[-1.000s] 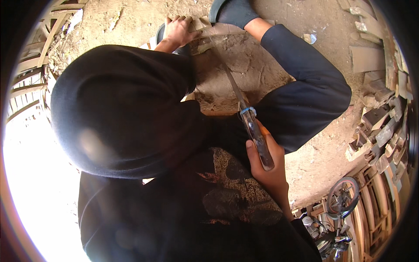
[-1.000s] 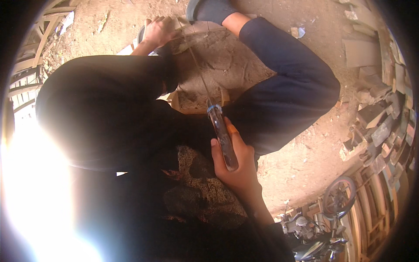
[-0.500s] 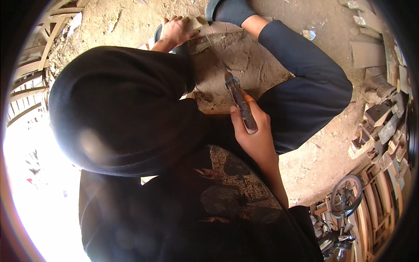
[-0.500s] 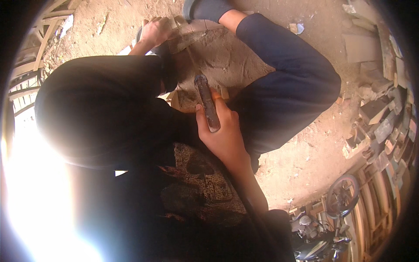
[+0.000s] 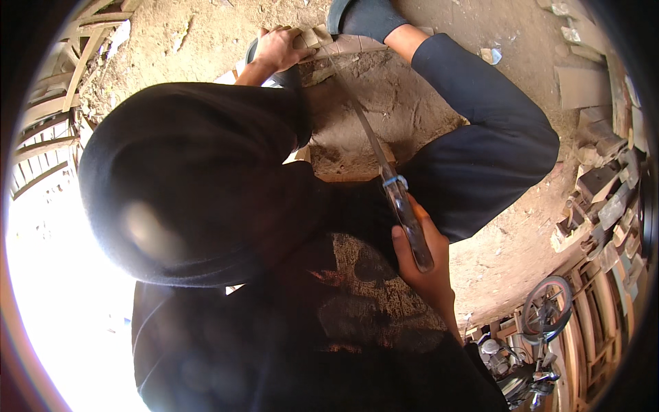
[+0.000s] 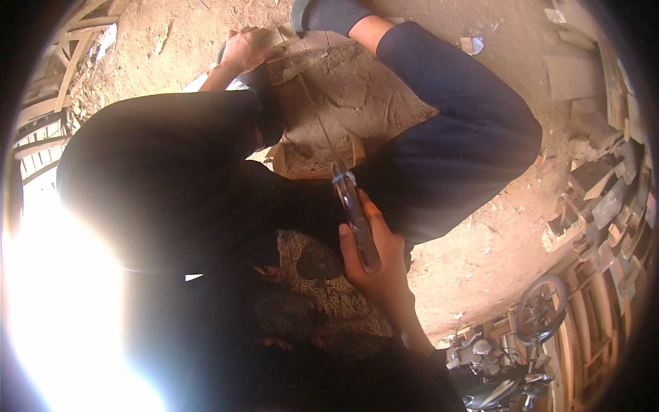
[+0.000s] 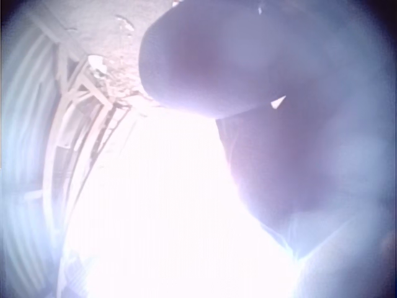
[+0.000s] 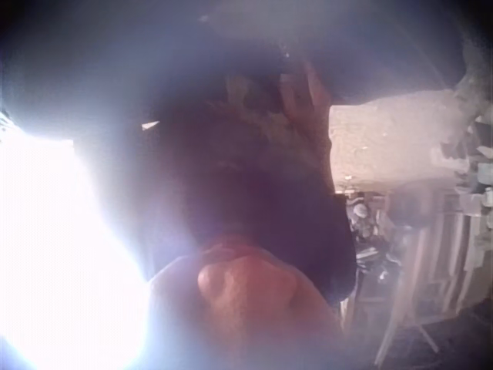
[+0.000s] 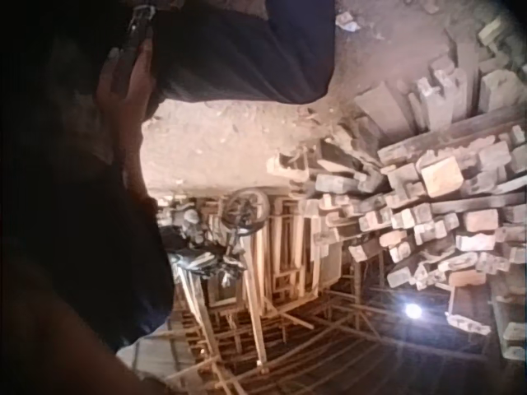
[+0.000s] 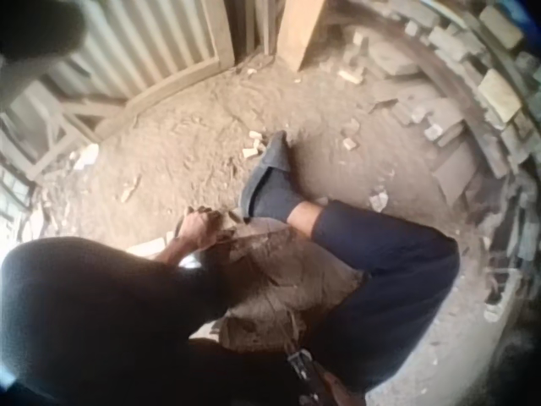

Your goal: The person sits on the ground and uses a knife to carve a piece of wood. They hold the wood with one hand and carefully shape it with the other, producing wood shavings.

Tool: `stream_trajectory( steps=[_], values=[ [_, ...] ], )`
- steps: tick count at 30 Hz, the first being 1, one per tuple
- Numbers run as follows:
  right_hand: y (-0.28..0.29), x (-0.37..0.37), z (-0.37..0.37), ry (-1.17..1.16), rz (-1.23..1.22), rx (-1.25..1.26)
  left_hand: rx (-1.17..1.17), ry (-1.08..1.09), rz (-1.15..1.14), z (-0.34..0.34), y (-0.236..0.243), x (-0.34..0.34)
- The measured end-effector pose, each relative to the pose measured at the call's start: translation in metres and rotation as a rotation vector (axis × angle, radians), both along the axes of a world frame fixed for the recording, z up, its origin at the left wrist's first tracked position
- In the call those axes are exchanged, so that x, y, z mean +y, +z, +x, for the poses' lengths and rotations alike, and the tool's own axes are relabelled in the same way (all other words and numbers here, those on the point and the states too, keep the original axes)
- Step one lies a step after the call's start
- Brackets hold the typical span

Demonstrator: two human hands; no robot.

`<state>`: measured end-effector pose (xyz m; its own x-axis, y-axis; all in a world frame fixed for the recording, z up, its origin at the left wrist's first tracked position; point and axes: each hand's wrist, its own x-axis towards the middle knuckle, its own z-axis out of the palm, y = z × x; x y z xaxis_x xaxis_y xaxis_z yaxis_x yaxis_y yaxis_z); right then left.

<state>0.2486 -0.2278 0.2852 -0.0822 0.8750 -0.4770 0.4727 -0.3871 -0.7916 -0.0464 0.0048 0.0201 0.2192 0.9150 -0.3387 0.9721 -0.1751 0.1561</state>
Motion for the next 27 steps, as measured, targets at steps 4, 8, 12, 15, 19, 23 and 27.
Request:
stream_trajectory(
  steps=[4,8,12,15,19,23,27],
  values=[
    [-0.010,0.026,-0.012,0.008,-0.114,0.052,-0.048,-0.013,-0.039,-0.007,-0.009,0.012],
    [-0.015,0.027,-0.009,0.097,-0.084,-0.061,-0.115,-0.005,-0.098,-0.004,-0.004,0.014],
    [0.000,0.004,0.004,0.071,0.034,-0.012,-0.132,0.037,-0.130,-0.008,0.001,0.014],
    [-0.001,0.027,-0.011,0.038,-0.212,-0.019,-0.152,0.097,-0.225,-0.008,0.005,0.019],
    [-0.003,0.010,-0.010,0.092,-0.007,-0.055,-0.073,0.023,-0.131,-0.003,0.005,0.017],
    [0.003,0.010,-0.009,0.038,-0.010,-0.055,-0.139,0.068,-0.196,-0.010,0.001,0.021],
    [-0.036,0.024,-0.011,0.042,0.031,0.014,-0.091,0.056,-0.183,-0.009,0.002,0.024]
  ],
)
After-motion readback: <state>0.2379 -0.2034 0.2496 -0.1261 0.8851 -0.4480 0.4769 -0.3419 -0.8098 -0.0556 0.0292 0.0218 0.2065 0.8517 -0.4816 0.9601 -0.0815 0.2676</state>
